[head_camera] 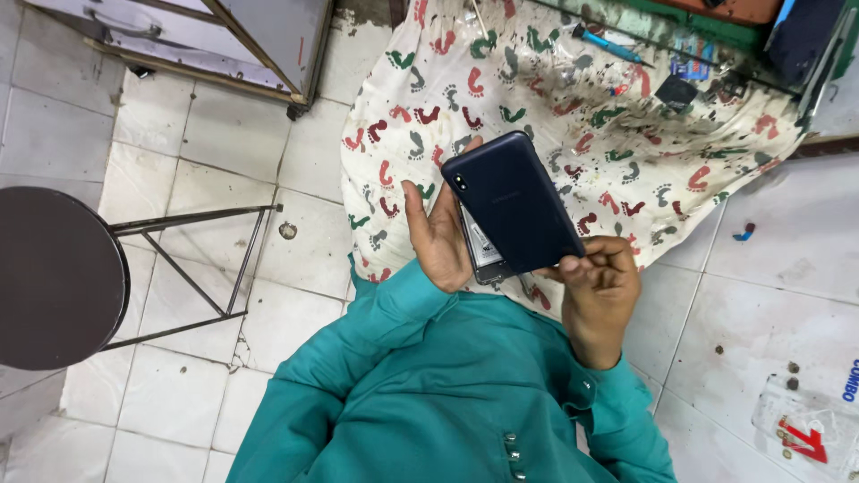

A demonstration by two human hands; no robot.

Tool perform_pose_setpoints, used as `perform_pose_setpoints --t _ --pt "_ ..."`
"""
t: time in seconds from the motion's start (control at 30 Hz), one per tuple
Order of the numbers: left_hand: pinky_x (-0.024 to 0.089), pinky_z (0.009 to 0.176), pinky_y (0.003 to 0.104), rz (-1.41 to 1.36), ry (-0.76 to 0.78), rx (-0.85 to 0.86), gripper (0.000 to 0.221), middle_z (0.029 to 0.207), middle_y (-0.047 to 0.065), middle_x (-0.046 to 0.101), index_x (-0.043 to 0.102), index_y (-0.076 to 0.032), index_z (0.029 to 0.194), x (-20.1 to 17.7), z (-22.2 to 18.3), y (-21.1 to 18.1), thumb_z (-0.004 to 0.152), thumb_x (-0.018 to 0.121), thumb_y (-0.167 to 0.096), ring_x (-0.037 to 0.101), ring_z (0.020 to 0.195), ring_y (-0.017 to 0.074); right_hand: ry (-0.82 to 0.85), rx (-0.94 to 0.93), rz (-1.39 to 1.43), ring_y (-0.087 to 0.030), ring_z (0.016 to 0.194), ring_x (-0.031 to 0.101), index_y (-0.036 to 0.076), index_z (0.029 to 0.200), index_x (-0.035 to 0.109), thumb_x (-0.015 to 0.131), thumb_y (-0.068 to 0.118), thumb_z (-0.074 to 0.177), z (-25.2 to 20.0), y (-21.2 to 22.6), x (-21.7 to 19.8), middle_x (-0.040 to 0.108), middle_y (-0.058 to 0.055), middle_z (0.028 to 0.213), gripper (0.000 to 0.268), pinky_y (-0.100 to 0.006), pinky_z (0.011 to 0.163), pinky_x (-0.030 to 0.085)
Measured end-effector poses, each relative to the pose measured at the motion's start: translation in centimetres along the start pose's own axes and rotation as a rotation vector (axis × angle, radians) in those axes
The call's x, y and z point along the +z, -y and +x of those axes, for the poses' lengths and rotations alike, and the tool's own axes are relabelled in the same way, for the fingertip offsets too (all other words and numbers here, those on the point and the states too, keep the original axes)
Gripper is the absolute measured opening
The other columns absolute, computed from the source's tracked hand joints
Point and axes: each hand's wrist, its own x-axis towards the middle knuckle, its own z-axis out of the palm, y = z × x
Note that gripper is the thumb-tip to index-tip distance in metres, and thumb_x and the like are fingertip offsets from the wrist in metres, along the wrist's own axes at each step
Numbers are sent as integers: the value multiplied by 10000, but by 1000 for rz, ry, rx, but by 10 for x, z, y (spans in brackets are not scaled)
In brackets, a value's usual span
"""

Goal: The person opens a smartphone, applies adhesive to the edges, and uses a screwdriver to adjust internal components. The person then closes the phone and inspects the exterior.

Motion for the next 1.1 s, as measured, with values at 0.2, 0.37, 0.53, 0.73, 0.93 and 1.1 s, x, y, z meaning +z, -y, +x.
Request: perform_pose_setpoints --t 0.2,0.37,0.53,0.73,0.93,1.1 --pt "380 1276 520 38 153 163 1019 1691 181 341 179 -169 1703 26 -12 -2 948 325 -838 423 1523 363 -9 182 136 -172 863 737 -15 1163 519 657 20 1020 -31 -23 13 703 -115 1008 202 -358 821 657" --pt "428 1232 550 107 121 218 752 1678 193 359 221 -158 1664 32 -15 -5 1088 461 -578 433 1518 403 -18 183 106 -189 824 737 -11 1145 523 666 19 1006 -33 -25 16 708 -129 1010 202 -343 797 650" --pt "493 1153 561 180 62 200 545 1604 224 404 279 -154 1572 35 -18 -12 1103 549 -216 499 1439 417 -3 104 -99 -171 780 692 -17 1094 559 700 18 987 -37 -19 17 675 -125 1027 181 -307 738 620" --pt "504 1162 563 207 66 196 412 1551 240 464 333 -154 1476 38 -20 -14 1120 538 -139 548 1400 402 25 74 -194 -139 896 663 -6 1118 547 718 33 976 -35 -23 14 638 -120 1124 226 -289 741 615" --pt "542 1116 527 272 59 141 467 1468 235 542 354 -84 1501 32 -29 -17 1116 561 -250 623 1328 403 46 64 -312 -165 1058 633 7 1289 497 718 39 993 -38 -23 11 611 -149 1221 371 -314 871 589" --pt "547 1130 451 485 142 109 512 1421 238 607 396 -30 1527 26 -34 -19 1129 555 -310 648 1324 360 -34 -605 -707 -257 1436 456 199 1563 212 791 130 980 -30 -5 23 365 -151 1557 825 -408 1174 456"
